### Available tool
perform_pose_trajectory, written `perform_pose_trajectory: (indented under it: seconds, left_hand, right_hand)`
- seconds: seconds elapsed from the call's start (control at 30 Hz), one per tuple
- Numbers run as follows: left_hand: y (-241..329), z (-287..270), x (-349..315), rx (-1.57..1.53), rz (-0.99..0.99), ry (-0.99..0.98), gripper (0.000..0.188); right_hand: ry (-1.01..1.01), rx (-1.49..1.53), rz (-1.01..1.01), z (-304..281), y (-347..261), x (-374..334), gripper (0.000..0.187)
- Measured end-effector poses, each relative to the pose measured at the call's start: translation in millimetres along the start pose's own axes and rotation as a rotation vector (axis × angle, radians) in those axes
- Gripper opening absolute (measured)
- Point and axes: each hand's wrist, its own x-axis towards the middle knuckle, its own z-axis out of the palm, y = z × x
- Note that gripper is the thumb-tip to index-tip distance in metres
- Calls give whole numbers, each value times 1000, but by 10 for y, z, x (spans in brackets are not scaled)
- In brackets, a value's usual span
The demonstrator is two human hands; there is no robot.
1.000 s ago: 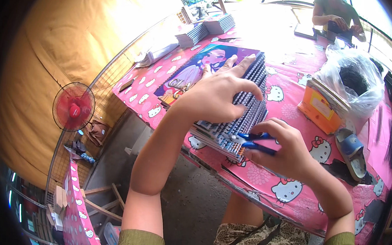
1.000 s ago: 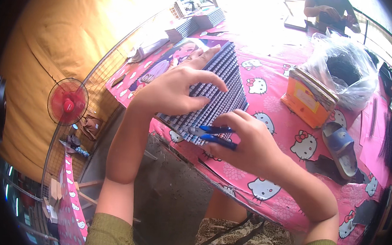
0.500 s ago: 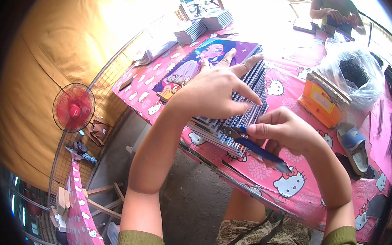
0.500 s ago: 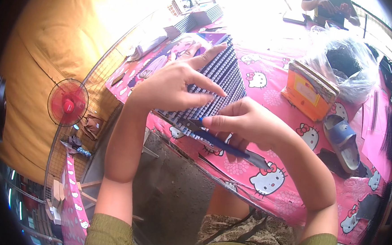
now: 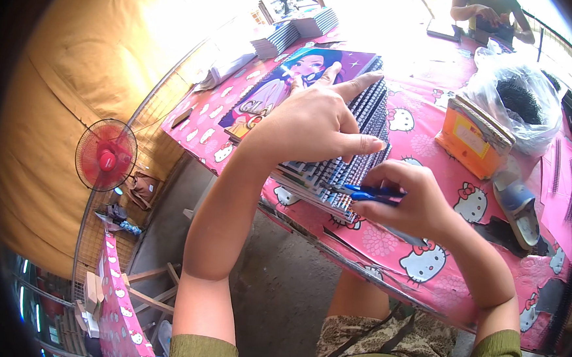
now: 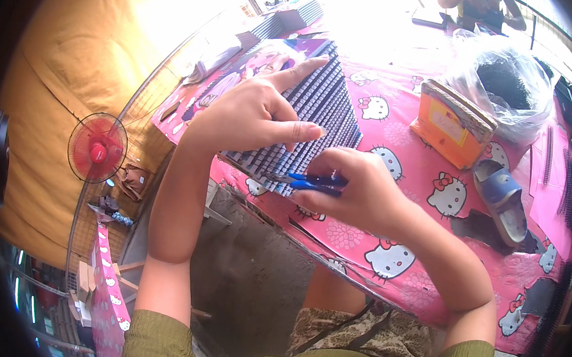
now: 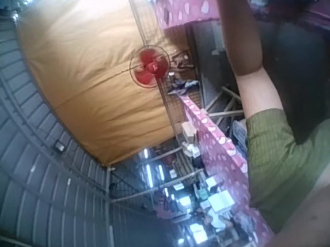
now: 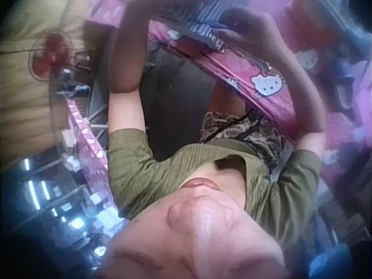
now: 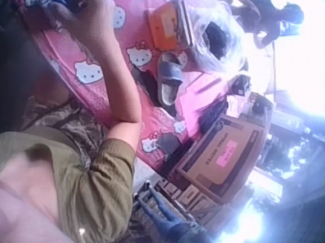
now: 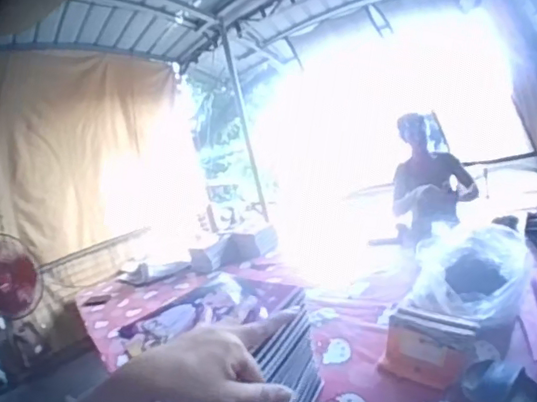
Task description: The person bundles notebooks by aligning them into stacks and securing them together using plastic binders and a cutting tool.
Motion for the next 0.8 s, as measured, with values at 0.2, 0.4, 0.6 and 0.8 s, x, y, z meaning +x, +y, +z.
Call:
perform_pose_trajectory:
  seconds: [0.2, 0.4, 0.6, 0.8]
  left_hand:
    - [15, 15, 0, 169, 78, -22, 43]
    - [-56, 39, 42, 151, 82, -41, 50]
    - [-40, 38, 29, 129, 59, -39, 51]
    - [-15, 64, 18, 132, 90, 35, 48]
  right_hand:
    - [-176, 561, 395, -23, 72, -16, 47]
    - [192, -436, -290, 105, -31, -196, 42]
    - [-220, 173, 328, -58, -2, 0, 39]
    - [-234, 399, 452, 29, 41, -75, 44]
